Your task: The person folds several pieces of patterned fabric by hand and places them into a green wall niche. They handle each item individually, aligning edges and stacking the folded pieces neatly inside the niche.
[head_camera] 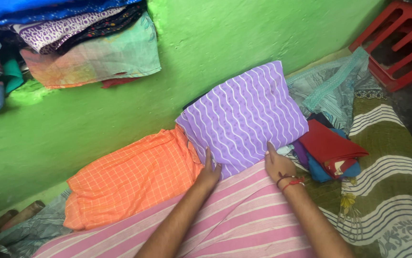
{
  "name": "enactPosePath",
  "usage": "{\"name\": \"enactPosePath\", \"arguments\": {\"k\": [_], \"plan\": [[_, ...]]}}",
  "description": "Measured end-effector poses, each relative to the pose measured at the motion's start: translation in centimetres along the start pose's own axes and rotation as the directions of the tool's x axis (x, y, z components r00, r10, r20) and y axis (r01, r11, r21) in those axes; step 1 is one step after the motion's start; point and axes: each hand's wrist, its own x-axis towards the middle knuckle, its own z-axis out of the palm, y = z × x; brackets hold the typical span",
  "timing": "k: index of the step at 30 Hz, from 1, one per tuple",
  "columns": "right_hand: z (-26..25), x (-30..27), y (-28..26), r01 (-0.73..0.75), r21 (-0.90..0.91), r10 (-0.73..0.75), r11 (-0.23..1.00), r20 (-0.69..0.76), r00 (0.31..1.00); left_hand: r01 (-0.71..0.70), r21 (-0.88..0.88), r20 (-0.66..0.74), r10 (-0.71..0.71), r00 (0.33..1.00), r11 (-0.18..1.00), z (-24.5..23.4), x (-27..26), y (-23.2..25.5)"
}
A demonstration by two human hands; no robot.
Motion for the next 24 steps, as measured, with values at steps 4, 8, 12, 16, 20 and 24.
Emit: {"name": "enactPosePath", "arguments": {"k": [4, 8, 12, 16, 20, 24], "plan": [[0.2, -0.7, -1.2, 0.178, -0.063, -0.188, 0.982, -0.279, 0.942, -0.036, 0.163, -0.093, 0.052, 0.994, 0.986, -0.1, -1.9, 1.3], [1.1, -0.8, -1.4, 0.170, -0.070, -0.184, 0.983, -0.314, 0.931, 0.069, 0.377, -0.147, -0.014, 0.989, 0.924, -0.6, -3.8, 3.3], [1.9, -0.6, -0.8, 0.204, -0.060, -0.211, 0.977, -0.365, 0.907, -0.237, 0.629, -0.214, 0.458, 0.863, 0.740, -1.2, -3.7, 3.8], [2.2, -0.3, -0.6, 0.167, 0.069, -0.137, 0.984, -0.322, 0.937, -0.293, 0.199, -0.202, 0.332, 0.921, 0.935, -2.1, -1.4, 3.8], [2.1, -0.6, -2.1, 0.016, 0.435, 0.107, 0.900, -0.258, 0.960, -0.082, -0.541, -0.005, 0.094, 0.996, 0.837, -2.9, 1.5, 5.4], [1.6, -2.2, -5.0, 0.261, 0.134, -0.191, 0.956, -0.392, 0.900, -0.020, -0.585, 0.052, 0.062, 0.997, 0.811, -3.1, 2.4, 7.6]]}}
